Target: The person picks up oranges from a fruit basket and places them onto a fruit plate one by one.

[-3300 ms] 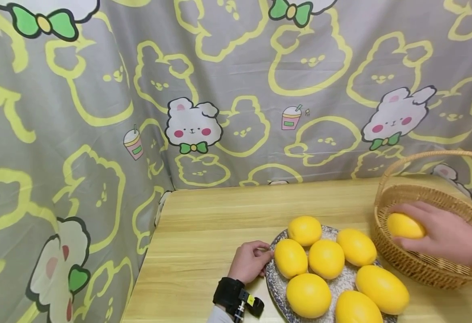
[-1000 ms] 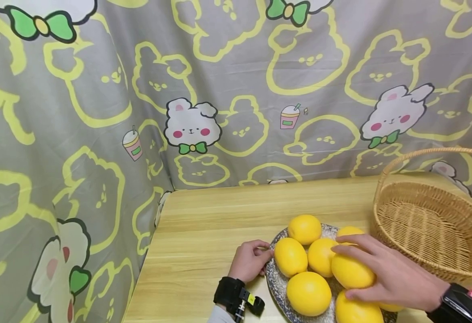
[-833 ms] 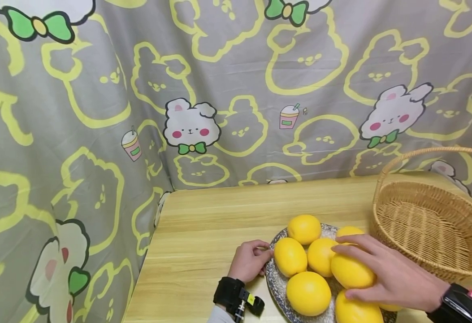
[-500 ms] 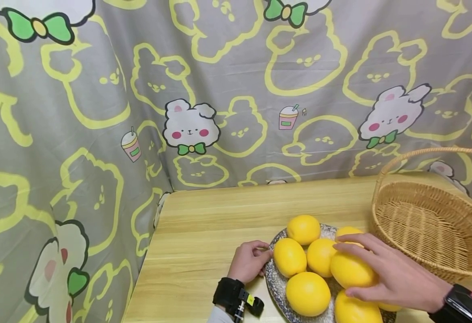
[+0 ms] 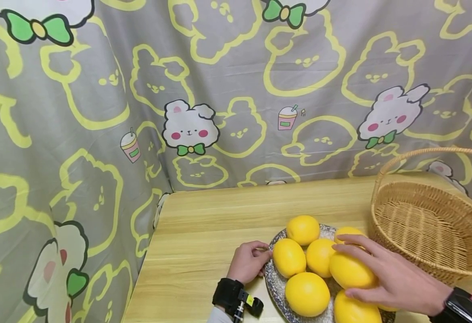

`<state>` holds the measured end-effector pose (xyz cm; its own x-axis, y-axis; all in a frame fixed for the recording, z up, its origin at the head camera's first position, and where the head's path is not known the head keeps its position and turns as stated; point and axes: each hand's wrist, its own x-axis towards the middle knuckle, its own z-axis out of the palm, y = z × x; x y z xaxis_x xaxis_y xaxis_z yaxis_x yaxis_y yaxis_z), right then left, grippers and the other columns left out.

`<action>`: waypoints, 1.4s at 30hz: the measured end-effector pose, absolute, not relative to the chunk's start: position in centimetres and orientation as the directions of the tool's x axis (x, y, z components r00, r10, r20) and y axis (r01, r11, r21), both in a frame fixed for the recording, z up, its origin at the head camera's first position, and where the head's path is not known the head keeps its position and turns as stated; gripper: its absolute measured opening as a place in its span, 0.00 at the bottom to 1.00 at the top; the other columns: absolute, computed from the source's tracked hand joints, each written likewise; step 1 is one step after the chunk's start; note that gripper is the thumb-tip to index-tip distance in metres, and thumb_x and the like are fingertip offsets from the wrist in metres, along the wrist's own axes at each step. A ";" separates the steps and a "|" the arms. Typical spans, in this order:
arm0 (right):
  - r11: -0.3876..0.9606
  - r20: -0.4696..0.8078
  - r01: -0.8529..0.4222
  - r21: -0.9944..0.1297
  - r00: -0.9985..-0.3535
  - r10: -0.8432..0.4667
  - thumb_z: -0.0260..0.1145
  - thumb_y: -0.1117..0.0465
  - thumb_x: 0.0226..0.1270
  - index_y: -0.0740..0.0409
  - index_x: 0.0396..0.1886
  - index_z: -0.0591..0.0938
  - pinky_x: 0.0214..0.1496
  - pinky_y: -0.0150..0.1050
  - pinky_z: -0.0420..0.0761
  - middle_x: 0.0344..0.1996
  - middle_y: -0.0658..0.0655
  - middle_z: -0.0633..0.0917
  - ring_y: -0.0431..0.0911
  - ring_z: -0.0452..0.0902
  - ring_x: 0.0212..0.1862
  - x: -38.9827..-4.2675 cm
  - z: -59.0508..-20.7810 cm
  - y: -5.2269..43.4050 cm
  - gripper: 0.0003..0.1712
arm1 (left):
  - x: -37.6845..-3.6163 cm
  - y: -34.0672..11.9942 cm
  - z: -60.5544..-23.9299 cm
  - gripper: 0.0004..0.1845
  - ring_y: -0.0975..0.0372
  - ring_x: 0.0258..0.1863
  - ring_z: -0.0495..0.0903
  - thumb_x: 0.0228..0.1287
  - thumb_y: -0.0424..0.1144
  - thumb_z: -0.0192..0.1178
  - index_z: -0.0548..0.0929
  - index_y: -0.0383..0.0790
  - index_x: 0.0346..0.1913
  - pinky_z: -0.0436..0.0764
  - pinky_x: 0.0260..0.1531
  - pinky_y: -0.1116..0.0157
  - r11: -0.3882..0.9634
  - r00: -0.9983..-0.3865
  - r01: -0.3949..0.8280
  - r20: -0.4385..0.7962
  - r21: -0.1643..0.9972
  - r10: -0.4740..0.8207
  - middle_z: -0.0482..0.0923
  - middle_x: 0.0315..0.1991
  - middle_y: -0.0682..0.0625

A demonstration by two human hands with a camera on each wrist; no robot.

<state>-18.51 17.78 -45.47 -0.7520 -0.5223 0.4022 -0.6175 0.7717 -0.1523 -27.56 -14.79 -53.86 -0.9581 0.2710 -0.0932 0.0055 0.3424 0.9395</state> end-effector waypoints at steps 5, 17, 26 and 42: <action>0.776 0.391 -0.609 -0.168 -0.763 -0.514 0.84 0.41 0.48 0.35 0.71 0.75 0.43 0.31 0.84 0.70 0.49 0.75 0.38 0.81 0.55 -18.3 -45.5 17.7 0.48 | -27.6 -14.8 -53.8 0.15 0.68 0.11 0.75 0.68 0.43 0.68 0.88 0.39 0.52 0.78 0.14 0.71 0.338 -0.957 0.003 -0.095 0.941 0.273 0.85 0.22 0.55; 0.788 0.381 -0.582 -0.202 -0.788 -0.485 0.84 0.42 0.49 0.35 0.71 0.74 0.42 0.29 0.83 0.70 0.48 0.72 0.35 0.80 0.54 -18.0 -45.6 18.0 0.48 | -27.6 -14.7 -54.2 0.15 0.67 0.11 0.75 0.68 0.45 0.68 0.88 0.41 0.52 0.78 0.15 0.70 0.350 -0.956 0.009 -0.095 0.937 0.279 0.85 0.22 0.54; 0.788 0.374 -0.588 -0.182 -0.783 -0.498 0.82 0.40 0.51 0.35 0.76 0.71 0.45 0.31 0.85 0.74 0.50 0.72 0.34 0.78 0.61 -17.6 -46.2 18.5 0.51 | -27.7 -14.7 -54.5 0.15 0.68 0.12 0.76 0.69 0.46 0.68 0.88 0.41 0.53 0.81 0.16 0.69 0.344 -0.952 0.014 -0.092 0.939 0.292 0.86 0.24 0.54; 0.777 0.387 -0.607 -0.165 -0.764 -0.516 0.81 0.41 0.53 0.35 0.76 0.71 0.49 0.36 0.86 0.75 0.49 0.72 0.29 0.70 0.67 -17.8 -45.9 18.7 0.50 | -27.6 -14.4 -54.2 0.15 0.66 0.13 0.76 0.69 0.48 0.67 0.89 0.43 0.52 0.80 0.17 0.69 0.340 -0.966 -0.034 -0.118 0.940 0.229 0.83 0.22 0.54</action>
